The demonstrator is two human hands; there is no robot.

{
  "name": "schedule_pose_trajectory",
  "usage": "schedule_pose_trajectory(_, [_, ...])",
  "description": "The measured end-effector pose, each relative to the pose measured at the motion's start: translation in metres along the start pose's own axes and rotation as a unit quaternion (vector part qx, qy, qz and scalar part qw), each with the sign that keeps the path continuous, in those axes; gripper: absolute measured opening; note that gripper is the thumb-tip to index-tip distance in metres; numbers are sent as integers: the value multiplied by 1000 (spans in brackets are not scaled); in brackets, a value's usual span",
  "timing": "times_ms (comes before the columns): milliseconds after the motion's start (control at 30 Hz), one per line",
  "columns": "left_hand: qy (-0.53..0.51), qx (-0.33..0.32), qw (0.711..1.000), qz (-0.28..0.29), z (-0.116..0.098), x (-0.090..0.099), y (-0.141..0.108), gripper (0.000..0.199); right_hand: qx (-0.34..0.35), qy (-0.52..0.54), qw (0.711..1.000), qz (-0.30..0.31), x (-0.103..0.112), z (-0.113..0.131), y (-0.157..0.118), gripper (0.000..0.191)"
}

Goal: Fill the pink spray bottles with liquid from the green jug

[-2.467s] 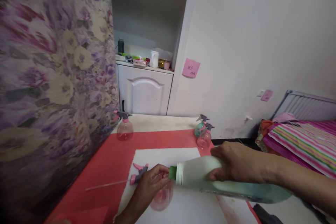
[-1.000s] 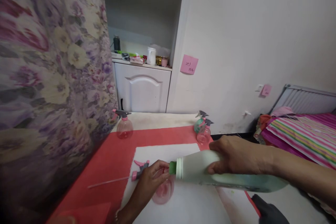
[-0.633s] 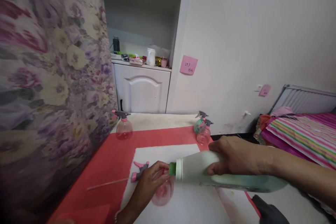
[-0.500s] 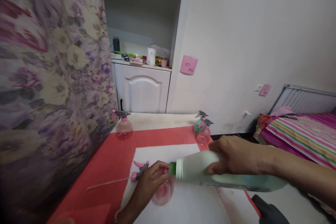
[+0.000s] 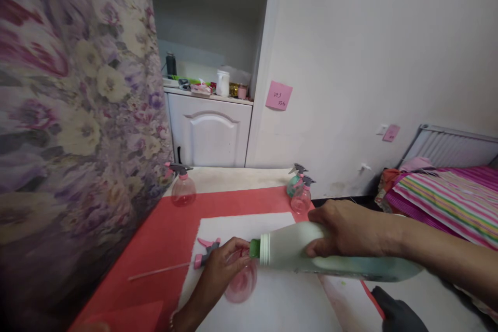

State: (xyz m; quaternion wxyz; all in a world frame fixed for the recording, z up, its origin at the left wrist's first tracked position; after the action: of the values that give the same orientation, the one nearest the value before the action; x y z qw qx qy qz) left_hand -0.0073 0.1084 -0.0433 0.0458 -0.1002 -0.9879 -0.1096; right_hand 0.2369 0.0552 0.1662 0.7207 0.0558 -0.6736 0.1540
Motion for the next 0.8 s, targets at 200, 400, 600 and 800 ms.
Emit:
schedule_pose_trajectory(200, [-12, 5, 1000, 0, -2, 0, 0, 12, -1, -5, 1000, 11, 4, 4, -1, 30])
schedule_pose_trajectory(400, [-20, 6, 1000, 1, 5, -1, 2, 13, -3, -3, 1000, 13, 3, 2, 0, 28])
schedule_pose_trajectory(600, [-7, 2, 1000, -1, 5, -1, 2, 13, -6, -1, 1000, 15, 3, 2, 0, 31])
schedule_pose_trajectory(800, [-3, 4, 1000, 1, 3, -1, 1, 13, -5, -4, 1000, 14, 5, 3, 0, 29])
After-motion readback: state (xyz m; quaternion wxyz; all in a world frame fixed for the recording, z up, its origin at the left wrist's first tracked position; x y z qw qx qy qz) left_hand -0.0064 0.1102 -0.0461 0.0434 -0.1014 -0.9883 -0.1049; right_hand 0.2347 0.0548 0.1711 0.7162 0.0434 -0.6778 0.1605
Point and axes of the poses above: each hand's wrist, its own y-axis towards the middle knuckle, its own x-axis out of the back of the hand, z = x × y, the point moved 1 cm from there along y, towards the middle knuckle, and after that the axes turned 8 degrees about -z, right-handed, at the moved point
